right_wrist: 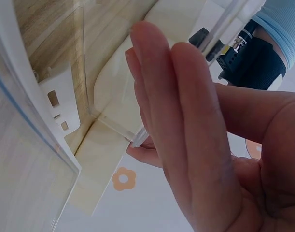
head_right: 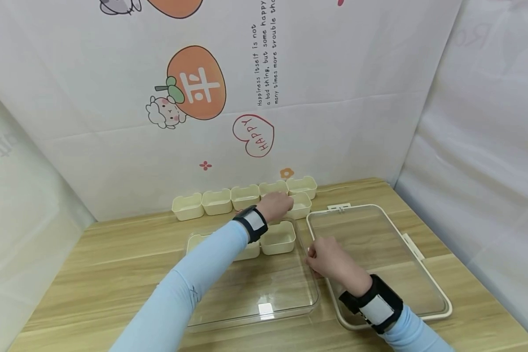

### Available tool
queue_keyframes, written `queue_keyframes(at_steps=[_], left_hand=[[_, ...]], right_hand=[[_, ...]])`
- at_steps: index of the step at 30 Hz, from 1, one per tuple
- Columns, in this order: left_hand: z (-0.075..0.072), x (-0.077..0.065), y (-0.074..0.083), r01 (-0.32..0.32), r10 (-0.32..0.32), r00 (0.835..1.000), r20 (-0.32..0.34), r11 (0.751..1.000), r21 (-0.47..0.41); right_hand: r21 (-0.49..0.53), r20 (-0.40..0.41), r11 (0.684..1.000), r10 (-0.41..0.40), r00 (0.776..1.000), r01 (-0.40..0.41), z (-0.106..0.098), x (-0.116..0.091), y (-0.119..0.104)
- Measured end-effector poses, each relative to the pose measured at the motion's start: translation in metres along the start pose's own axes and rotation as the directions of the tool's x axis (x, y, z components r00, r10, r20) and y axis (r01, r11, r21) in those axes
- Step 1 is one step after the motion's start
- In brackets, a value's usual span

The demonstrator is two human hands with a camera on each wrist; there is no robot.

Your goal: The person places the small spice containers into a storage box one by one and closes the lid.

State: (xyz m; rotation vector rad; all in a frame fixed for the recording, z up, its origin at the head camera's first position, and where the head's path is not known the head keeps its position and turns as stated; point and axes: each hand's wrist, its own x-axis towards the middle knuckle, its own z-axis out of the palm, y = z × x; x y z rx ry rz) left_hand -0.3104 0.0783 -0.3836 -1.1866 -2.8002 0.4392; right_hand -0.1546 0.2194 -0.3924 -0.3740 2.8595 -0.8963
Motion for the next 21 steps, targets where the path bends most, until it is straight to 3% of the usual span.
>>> queue_keyframes(at_steps=[21], left_hand=[[-0.0056,-0.0070,-0.0033,-0.040,0.045,0.990,-0.133,0.999,0.036]], right_hand=[[0.007,0.000,1.000,0.025,1.000,-0.025,-0.0002,0.0000,-0.0015]])
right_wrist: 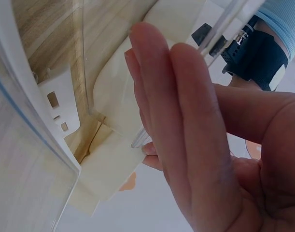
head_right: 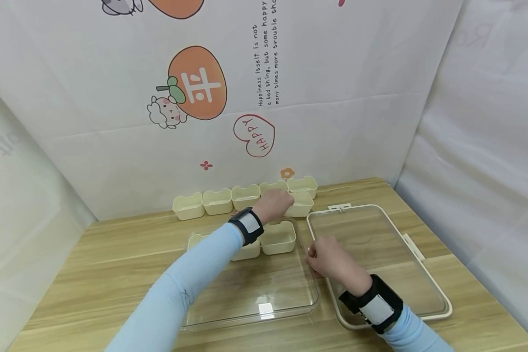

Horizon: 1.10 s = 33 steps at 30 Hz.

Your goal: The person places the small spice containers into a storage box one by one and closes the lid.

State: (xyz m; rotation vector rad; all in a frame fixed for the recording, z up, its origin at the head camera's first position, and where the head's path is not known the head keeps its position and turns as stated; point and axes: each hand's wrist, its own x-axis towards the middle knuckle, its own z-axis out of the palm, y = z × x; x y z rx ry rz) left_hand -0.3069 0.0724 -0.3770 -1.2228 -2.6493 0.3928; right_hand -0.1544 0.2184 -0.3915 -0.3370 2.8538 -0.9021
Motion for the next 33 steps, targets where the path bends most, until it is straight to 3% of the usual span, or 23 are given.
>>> queue_keyframes(at_steps=[12,21,33], left_hand=[[-0.006,-0.016,-0.005,-0.015,0.017,0.993,-0.117,1.000,0.019],[-0.011,-0.027,-0.012,0.040,-0.031,0.981,-0.190,0.998,0.044],[-0.016,-0.059,-0.021,0.047,-0.031,0.956,-0.293,0.998,0.048]], right_hand=[[-0.016,0.004,1.000,-0.006,1.000,0.006,0.002,0.000,0.000],[-0.008,0.002,1.000,0.004,1.000,-0.004,0.002,-0.001,-0.001],[-0.024,0.005,1.000,0.013,1.000,-0.013,0.002,0.000,-0.002]])
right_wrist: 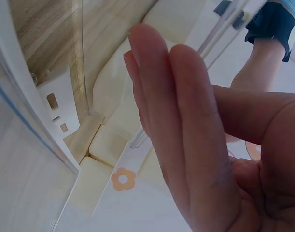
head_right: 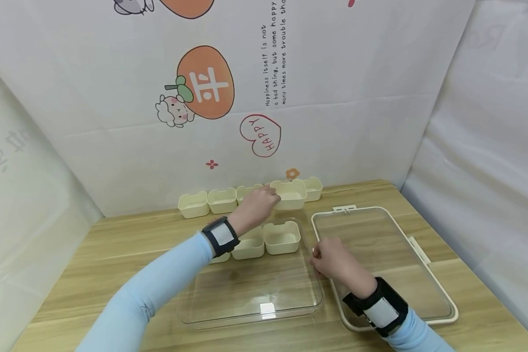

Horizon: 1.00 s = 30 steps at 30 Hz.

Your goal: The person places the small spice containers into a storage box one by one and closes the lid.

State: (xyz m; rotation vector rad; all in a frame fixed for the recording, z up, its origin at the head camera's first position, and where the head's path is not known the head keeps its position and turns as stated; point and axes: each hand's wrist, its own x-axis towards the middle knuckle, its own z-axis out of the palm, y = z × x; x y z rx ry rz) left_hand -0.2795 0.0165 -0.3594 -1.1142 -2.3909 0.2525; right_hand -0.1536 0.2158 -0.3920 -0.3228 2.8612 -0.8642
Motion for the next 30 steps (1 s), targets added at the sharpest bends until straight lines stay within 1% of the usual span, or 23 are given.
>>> queue_keyframes(at_steps=[4,8,16,22,26,30], left_hand=[[-0.006,-0.009,-0.003,0.009,-0.009,1.000,-0.014,1.000,-0.003],[-0.012,-0.018,-0.006,0.021,-0.021,0.999,-0.047,1.000,-0.012],[-0.014,-0.035,-0.012,0.043,-0.046,0.996,-0.077,0.998,-0.047],[-0.020,-0.047,-0.014,0.035,-0.042,0.992,-0.120,0.997,-0.064],[-0.024,-0.054,-0.014,0.046,-0.054,0.992,-0.118,0.997,-0.068],[-0.027,-0.062,-0.016,0.054,-0.062,0.993,-0.100,0.996,-0.077]], right_hand=[[0.016,0.000,1.000,-0.002,1.000,0.002,0.000,-0.001,0.000],[0.019,0.002,1.000,-0.001,1.000,0.001,0.000,-0.002,0.000],[0.012,0.007,1.000,0.008,1.000,-0.008,0.000,-0.003,-0.002],[0.011,0.007,1.000,0.010,1.000,-0.010,0.000,-0.002,-0.001],[0.016,0.007,1.000,0.003,1.000,-0.003,0.000,-0.001,0.000],[0.013,0.004,1.000,-0.005,1.000,0.004,0.000,-0.001,0.000]])
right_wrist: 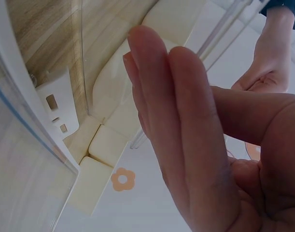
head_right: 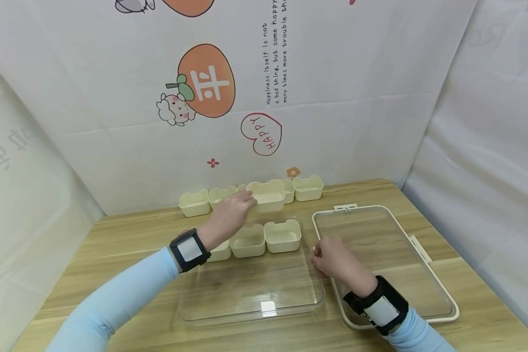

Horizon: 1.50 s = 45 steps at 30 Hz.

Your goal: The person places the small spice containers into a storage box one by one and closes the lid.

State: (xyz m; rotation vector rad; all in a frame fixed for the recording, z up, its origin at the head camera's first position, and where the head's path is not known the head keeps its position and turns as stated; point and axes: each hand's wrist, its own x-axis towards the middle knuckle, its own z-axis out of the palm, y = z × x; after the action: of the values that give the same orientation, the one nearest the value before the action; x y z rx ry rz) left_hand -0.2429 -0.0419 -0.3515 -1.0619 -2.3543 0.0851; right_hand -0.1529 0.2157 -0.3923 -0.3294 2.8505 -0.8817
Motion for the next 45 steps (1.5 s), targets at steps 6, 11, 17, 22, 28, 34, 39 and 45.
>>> queue_keyframes(at_steps=[6,11,17,22,28,34,39,45], left_hand=[[-0.003,-0.014,-0.003,-0.023,0.022,0.999,-0.032,0.998,-0.050],[-0.005,-0.024,-0.003,-0.041,0.036,0.996,-0.082,0.997,-0.061],[-0.008,-0.038,-0.001,-0.032,0.026,0.996,-0.088,0.997,-0.075],[-0.013,-0.046,0.002,-0.037,0.030,0.994,-0.101,0.997,-0.071],[-0.017,-0.058,0.004,-0.055,0.043,0.993,-0.110,0.993,-0.104],[-0.021,-0.072,0.004,-0.065,0.049,0.988,-0.144,0.992,-0.105],[-0.024,-0.083,0.005,-0.085,0.065,0.979,-0.192,0.992,-0.096],[-0.029,-0.098,0.008,-0.097,0.076,0.977,-0.198,0.990,-0.097]], right_hand=[[-0.011,0.006,1.000,0.005,1.000,-0.005,0.000,0.000,-0.001],[-0.014,0.012,1.000,0.013,1.000,-0.013,-0.001,0.001,-0.001],[-0.008,0.003,1.000,-0.006,1.000,0.006,-0.001,0.001,0.000],[-0.013,-0.011,1.000,-0.015,1.000,0.015,-0.002,0.002,0.000],[-0.016,-0.002,1.000,-0.009,1.000,0.009,-0.001,0.001,-0.001],[-0.014,-0.014,1.000,-0.022,1.000,0.022,-0.001,0.001,-0.001],[-0.025,-0.014,0.999,-0.029,0.999,0.029,-0.001,0.002,0.000],[-0.030,-0.007,0.999,-0.018,1.000,0.018,0.000,0.001,-0.001]])
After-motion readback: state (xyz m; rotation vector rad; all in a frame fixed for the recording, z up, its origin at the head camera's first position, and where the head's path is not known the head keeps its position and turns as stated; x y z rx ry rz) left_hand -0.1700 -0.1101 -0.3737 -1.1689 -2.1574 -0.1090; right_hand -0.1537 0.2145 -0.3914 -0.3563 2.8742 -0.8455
